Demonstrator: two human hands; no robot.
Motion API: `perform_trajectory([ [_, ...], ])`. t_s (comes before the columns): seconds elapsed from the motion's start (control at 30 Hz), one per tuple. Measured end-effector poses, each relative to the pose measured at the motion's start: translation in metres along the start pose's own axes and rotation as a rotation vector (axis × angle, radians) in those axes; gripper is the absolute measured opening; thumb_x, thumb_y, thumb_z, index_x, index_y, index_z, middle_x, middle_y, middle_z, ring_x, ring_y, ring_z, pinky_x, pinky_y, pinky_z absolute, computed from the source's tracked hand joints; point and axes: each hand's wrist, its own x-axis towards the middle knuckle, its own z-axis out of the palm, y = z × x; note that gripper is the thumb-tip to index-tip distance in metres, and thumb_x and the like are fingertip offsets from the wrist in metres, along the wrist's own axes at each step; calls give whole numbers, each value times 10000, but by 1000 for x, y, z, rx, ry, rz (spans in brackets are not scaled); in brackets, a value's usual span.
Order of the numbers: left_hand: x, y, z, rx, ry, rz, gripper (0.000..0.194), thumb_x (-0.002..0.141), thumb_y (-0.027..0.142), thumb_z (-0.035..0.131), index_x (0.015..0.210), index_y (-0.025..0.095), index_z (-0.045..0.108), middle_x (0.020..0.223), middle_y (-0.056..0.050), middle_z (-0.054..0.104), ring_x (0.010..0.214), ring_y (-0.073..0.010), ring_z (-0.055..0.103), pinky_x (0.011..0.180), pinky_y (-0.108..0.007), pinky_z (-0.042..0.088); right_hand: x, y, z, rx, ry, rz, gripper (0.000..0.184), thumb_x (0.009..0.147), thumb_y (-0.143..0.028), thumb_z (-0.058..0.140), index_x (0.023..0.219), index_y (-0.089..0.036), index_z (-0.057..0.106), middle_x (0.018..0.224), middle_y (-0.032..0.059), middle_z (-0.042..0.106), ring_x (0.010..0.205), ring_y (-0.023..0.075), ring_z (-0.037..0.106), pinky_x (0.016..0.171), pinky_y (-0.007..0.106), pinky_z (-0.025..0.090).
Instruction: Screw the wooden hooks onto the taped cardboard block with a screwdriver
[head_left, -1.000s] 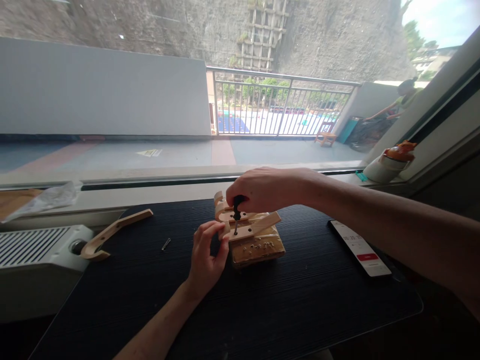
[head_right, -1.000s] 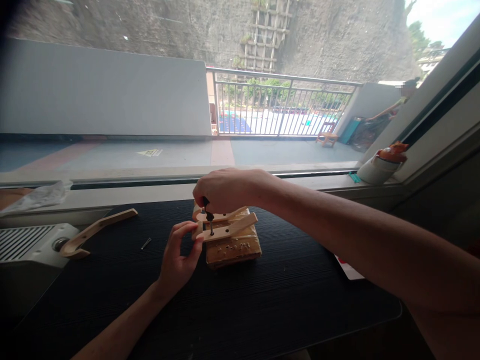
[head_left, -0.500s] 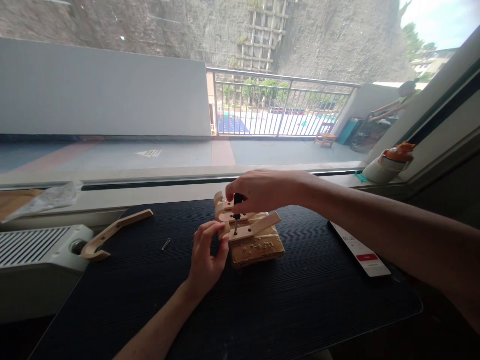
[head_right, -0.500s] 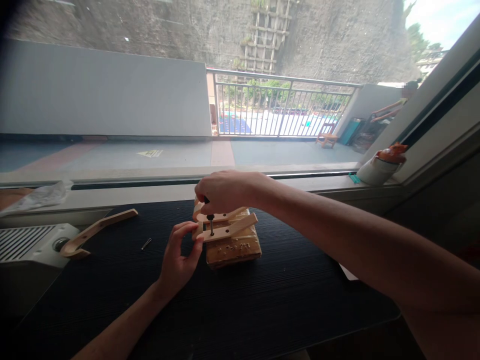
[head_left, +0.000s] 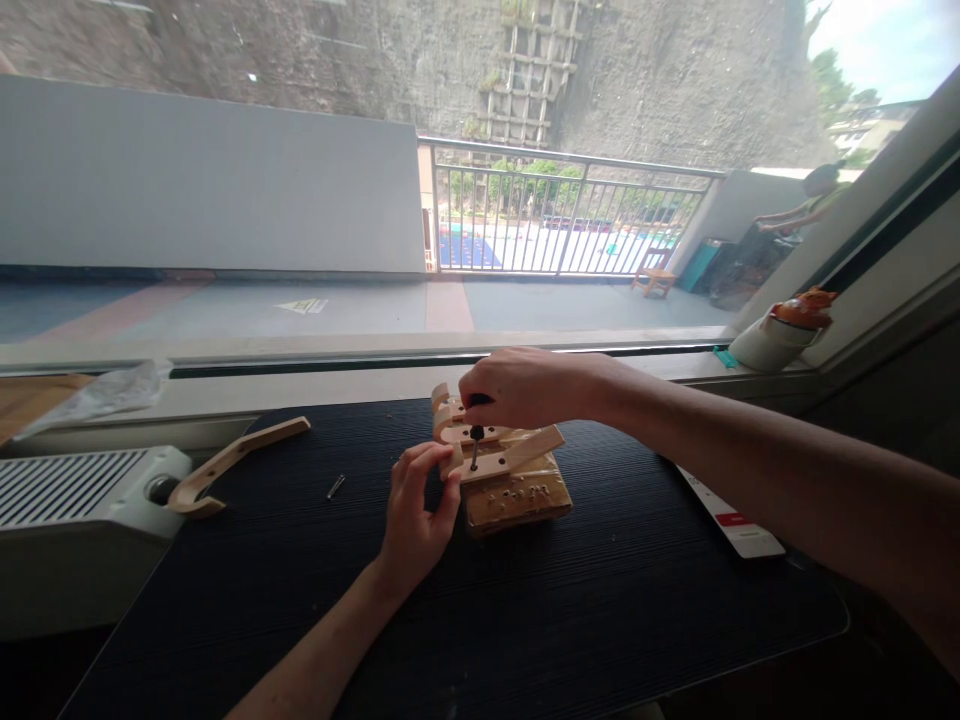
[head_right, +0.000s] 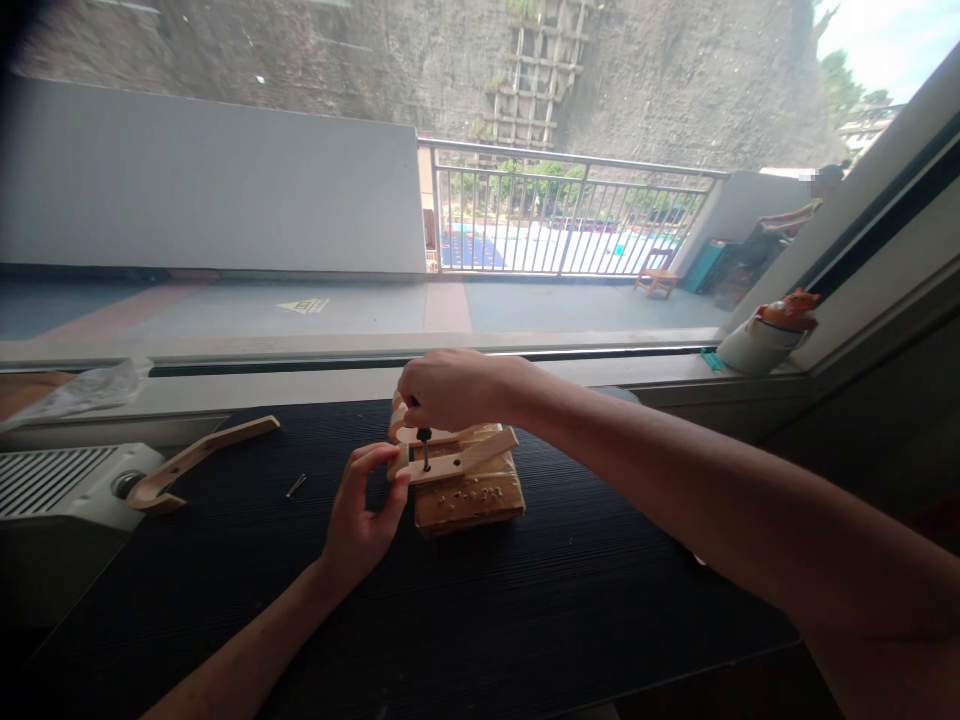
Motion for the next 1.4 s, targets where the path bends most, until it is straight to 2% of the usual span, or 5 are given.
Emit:
perform_trajectory([
  [0.13,0,0,0,3,9,7,345,797,153,565,1120,231,474,1072,-77,551,1024,-212,543,909,-410,442,-3,0,-7,28,-11,-48,294,782,-338,484,962,-205,674,823,30,655,602,96,469,545,249,309],
  [0.6,-1,0,0,4,2,2,351,793,140,564,1120,223,469,1069,-76,548,1028,-210,540,912,-401,441,0,0,1,15,1,28,311,811,-349,444,939,-179,670,772,43,645,586,94,440,540,243,288],
  [0.9,-1,0,0,3,-6,-9,342,802,152,556,1123,231,466,1065,-78,548,1022,-214,539,907,-408,439,-5,1,-5,27,-48,-40,255,788,-267,465,925,-201,669,776,11,640,587,78,443,537,231,297],
  [1.17,-2,-1,1,3,-11,-13,349,800,150,556,1126,229,460,1063,-77,549,1015,-211,545,906,-404,441,-1,7,7,56,25,-36,281,807,-330,445,908,-199,671,751,19,639,577,81,443,544,234,300],
  [1.4,-1,0,1,12,-9,-3,340,806,163,553,1125,231,461,1060,-74,552,1015,-209,546,905,-402,444,-6,2,-7,0,9,-2,338,796,-390,488,1051,-235,647,879,43,661,638,122,496,551,263,313],
])
